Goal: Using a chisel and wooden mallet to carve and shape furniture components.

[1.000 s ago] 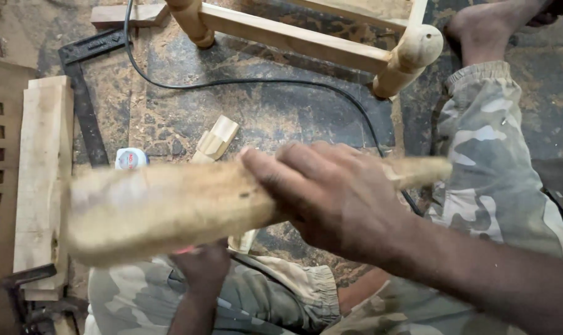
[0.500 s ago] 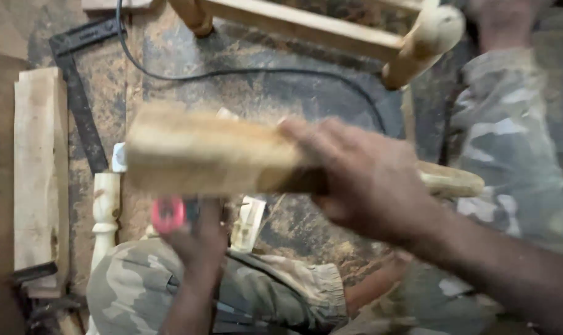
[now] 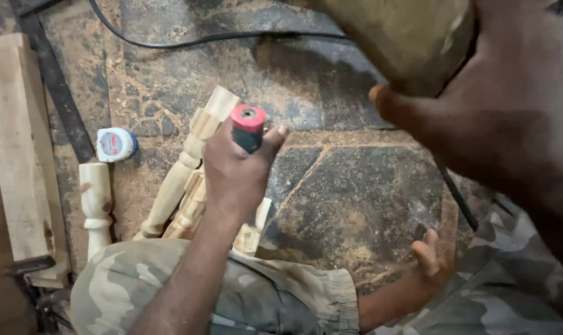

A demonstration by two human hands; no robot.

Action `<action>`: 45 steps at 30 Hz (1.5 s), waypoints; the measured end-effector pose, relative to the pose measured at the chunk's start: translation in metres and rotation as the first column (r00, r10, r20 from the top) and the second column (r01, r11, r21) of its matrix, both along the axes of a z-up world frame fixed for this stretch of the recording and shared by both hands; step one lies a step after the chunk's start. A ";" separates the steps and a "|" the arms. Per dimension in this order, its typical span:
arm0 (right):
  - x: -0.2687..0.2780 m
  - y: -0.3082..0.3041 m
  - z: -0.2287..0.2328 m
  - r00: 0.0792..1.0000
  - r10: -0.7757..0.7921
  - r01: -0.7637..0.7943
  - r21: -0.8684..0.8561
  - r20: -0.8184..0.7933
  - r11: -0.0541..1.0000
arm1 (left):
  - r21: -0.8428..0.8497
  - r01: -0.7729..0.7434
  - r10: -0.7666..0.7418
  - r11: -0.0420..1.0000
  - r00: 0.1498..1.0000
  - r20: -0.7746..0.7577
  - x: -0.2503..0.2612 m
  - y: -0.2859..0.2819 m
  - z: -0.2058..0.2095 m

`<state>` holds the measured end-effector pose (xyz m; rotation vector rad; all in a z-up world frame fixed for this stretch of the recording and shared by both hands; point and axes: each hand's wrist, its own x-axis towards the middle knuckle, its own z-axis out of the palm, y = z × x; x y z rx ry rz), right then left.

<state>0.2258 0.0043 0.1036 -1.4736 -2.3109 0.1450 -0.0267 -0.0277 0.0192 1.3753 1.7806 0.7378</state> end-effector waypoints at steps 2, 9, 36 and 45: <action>-0.008 0.004 0.014 0.993 -0.112 0.099 -0.226 -0.044 0.969 | 0.062 0.058 -0.059 0.996 0.998 0.003 0.002 -0.003 0.000; -0.017 0.005 0.005 0.924 -0.352 0.380 -0.286 0.148 0.880 | 0.093 0.055 -0.061 0.994 0.996 0.061 -0.005 -0.007 0.002; -0.019 -0.019 -0.024 0.941 -0.066 0.216 -0.443 0.331 0.870 | 0.283 0.132 -0.143 0.950 0.990 0.017 0.004 -0.017 0.006; -0.049 -0.069 -0.121 0.810 0.124 -0.057 -0.134 0.573 0.989 | 0.318 -0.382 0.203 0.868 0.857 0.474 -0.094 -0.013 0.058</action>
